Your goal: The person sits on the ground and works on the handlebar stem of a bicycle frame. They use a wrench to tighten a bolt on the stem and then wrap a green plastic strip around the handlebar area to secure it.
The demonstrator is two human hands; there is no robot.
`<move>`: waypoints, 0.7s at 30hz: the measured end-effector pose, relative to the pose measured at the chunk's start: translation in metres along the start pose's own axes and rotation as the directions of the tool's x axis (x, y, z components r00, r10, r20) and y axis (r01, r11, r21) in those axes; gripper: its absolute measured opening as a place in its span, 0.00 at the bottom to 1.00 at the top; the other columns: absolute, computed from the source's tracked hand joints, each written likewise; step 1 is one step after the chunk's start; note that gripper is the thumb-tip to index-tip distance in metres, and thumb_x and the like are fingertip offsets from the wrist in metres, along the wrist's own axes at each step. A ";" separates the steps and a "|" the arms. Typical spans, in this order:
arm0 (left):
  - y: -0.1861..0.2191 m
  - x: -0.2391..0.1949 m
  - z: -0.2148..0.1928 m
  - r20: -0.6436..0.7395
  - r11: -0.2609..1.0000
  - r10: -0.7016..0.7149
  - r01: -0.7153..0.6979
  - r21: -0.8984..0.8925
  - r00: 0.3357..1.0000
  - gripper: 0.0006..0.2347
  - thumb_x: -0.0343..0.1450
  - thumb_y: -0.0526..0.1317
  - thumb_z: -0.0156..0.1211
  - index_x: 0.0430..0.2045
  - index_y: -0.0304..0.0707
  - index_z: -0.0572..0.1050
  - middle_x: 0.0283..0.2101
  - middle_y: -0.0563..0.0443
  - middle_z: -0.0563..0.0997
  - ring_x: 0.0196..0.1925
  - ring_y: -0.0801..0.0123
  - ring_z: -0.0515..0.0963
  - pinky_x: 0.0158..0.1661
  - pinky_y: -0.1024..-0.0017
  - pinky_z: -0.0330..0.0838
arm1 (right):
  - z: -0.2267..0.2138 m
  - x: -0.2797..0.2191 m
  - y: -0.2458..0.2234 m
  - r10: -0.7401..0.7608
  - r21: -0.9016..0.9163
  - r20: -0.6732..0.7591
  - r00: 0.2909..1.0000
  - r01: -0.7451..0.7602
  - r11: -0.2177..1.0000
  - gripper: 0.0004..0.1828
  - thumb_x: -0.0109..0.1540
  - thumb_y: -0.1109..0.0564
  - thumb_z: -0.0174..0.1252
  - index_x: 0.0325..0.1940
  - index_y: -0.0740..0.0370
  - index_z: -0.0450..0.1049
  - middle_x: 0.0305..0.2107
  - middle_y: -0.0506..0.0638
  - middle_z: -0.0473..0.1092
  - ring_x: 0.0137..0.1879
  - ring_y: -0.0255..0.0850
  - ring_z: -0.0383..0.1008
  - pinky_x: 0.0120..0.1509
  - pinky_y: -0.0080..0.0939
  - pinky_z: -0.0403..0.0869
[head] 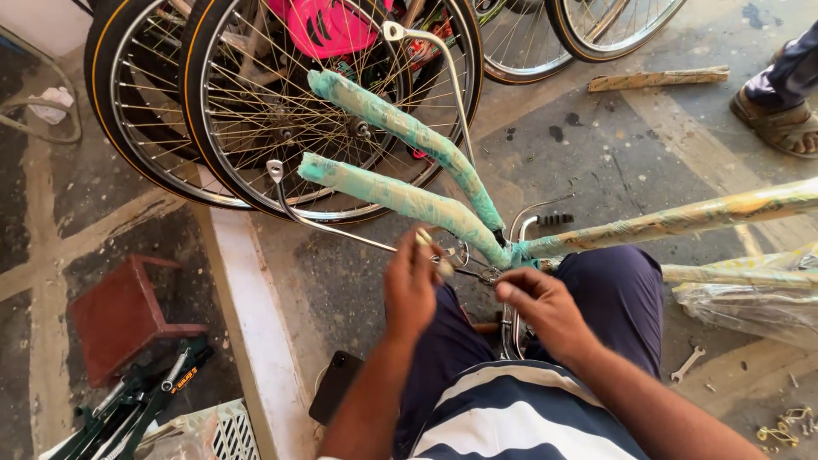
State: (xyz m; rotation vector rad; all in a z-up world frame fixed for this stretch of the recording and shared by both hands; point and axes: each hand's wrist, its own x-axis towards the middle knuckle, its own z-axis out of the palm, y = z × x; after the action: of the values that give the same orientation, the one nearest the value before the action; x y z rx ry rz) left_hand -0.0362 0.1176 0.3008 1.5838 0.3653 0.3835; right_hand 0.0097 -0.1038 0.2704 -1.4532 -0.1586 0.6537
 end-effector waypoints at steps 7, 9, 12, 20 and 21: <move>-0.024 0.112 0.011 0.267 0.990 0.075 -0.103 0.093 0.961 0.12 0.76 0.35 0.52 0.53 0.32 0.74 0.35 0.50 0.81 0.31 0.75 0.79 0.31 0.75 0.74 | -0.028 0.050 -0.023 -0.196 -0.062 -0.176 0.965 0.188 0.980 0.16 0.66 0.50 0.62 0.48 0.65 0.78 0.35 0.48 0.75 0.38 0.35 0.70 0.43 0.35 0.70; -0.048 0.139 0.024 0.328 0.990 0.117 -0.136 0.038 0.937 0.11 0.77 0.35 0.52 0.53 0.32 0.72 0.38 0.50 0.81 0.37 0.74 0.83 0.37 0.75 0.79 | -0.032 0.070 -0.030 -0.249 -0.098 -0.183 0.951 0.234 0.967 0.16 0.65 0.50 0.62 0.48 0.66 0.78 0.36 0.49 0.76 0.41 0.34 0.74 0.47 0.35 0.74; -0.074 0.164 0.042 0.485 0.846 0.530 -0.472 -0.248 0.695 0.26 0.65 0.29 0.70 0.57 0.29 0.66 0.55 0.44 0.74 0.54 0.65 0.76 0.52 0.66 0.76 | -0.032 0.093 -0.032 -0.234 -0.194 -0.215 0.948 0.194 0.962 0.16 0.65 0.50 0.62 0.49 0.65 0.78 0.38 0.50 0.77 0.41 0.33 0.75 0.48 0.34 0.75; -0.053 0.185 0.034 0.703 0.961 -0.173 0.273 -0.032 0.690 0.18 0.68 0.26 0.57 0.54 0.33 0.78 0.40 0.47 0.84 0.35 0.70 0.83 0.37 0.72 0.80 | -0.029 0.155 -0.054 -0.071 -0.054 -0.145 0.987 0.064 0.997 0.17 0.67 0.47 0.56 0.52 0.61 0.75 0.39 0.52 0.78 0.30 0.31 0.63 0.32 0.30 0.67; -0.052 0.186 0.034 0.705 0.944 -0.198 0.325 -0.049 0.681 0.17 0.68 0.26 0.57 0.52 0.34 0.78 0.40 0.47 0.84 0.35 0.70 0.84 0.37 0.72 0.80 | -0.025 0.157 -0.060 -0.072 -0.084 -0.121 0.990 0.062 0.995 0.17 0.67 0.48 0.58 0.53 0.61 0.75 0.39 0.52 0.78 0.30 0.31 0.65 0.33 0.30 0.68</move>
State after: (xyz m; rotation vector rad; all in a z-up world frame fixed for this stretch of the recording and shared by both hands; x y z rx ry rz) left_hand 0.1447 0.1742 0.2511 1.3613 -0.0350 -0.4117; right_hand 0.1690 -0.0461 0.2792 -1.5549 -0.1371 0.5056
